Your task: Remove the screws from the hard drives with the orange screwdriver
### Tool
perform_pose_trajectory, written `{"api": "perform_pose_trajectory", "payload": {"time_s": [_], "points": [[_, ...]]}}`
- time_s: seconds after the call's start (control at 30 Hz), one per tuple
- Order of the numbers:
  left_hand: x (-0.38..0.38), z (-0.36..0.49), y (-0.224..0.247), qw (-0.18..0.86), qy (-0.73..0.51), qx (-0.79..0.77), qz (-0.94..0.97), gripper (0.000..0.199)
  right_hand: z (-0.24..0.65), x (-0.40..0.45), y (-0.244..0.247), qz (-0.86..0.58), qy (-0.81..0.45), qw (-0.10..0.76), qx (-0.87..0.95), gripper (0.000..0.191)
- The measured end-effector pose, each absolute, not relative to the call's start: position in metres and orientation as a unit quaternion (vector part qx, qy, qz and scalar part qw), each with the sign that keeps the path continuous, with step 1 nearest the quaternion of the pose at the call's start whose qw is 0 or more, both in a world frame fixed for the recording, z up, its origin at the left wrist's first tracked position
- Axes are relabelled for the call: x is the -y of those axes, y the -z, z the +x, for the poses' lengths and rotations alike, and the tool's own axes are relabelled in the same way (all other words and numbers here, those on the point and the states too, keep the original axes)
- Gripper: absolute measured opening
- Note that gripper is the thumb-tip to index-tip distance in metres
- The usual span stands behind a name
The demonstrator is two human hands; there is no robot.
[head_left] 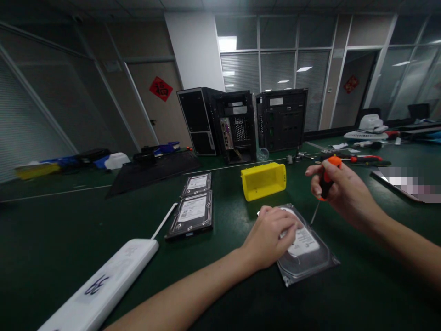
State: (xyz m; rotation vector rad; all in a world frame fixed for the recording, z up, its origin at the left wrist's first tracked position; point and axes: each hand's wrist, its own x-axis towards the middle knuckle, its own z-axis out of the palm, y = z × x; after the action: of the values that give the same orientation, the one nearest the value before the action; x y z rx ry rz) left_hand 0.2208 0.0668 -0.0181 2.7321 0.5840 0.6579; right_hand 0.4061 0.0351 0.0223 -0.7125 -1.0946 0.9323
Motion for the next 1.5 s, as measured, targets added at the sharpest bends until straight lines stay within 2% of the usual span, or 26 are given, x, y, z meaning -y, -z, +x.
{"api": "perform_pose_trajectory", "payload": {"time_s": [0.33, 0.53, 0.67, 0.9, 1.0, 1.13, 1.2, 1.5], "points": [[-0.0657, 0.2204, 0.016, 0.138, -0.223, -0.202, 0.944, 0.024, 0.4087, -0.0353, -0.0212, -0.272, -0.476, 0.679, 0.489, 0.018], [-0.0658, 0.2199, 0.0157, 0.136, -0.225, -0.198, 0.944, 0.025, 0.407, -0.0305, -0.0225, -0.233, -0.52, 0.673, 0.472, 0.046], [-0.066, 0.2203, 0.016, 0.132, -0.224, -0.194, 0.946, 0.025, 0.4057, -0.0293, -0.0213, -0.267, -0.496, 0.663, 0.494, 0.041], [-0.0664, 0.2201, 0.0161, 0.131, -0.227, -0.189, 0.946, 0.022, 0.404, -0.0303, -0.0201, -0.283, -0.444, 0.677, 0.513, 0.019], [-0.0663, 0.2199, 0.0157, 0.133, -0.228, -0.189, 0.946, 0.022, 0.4063, -0.0315, -0.0203, -0.258, -0.484, 0.676, 0.492, 0.022], [-0.0661, 0.2198, 0.0145, 0.137, -0.225, -0.192, 0.945, 0.022, 0.409, -0.0314, -0.0216, -0.229, -0.528, 0.676, 0.461, 0.044], [-0.0661, 0.2197, 0.0142, 0.137, -0.224, -0.192, 0.946, 0.023, 0.4082, -0.0301, -0.0227, -0.23, -0.531, 0.667, 0.469, 0.047], [-0.0663, 0.2205, 0.0158, 0.131, -0.226, -0.189, 0.946, 0.022, 0.408, -0.0281, -0.0188, -0.278, -0.47, 0.657, 0.52, 0.028]]}}
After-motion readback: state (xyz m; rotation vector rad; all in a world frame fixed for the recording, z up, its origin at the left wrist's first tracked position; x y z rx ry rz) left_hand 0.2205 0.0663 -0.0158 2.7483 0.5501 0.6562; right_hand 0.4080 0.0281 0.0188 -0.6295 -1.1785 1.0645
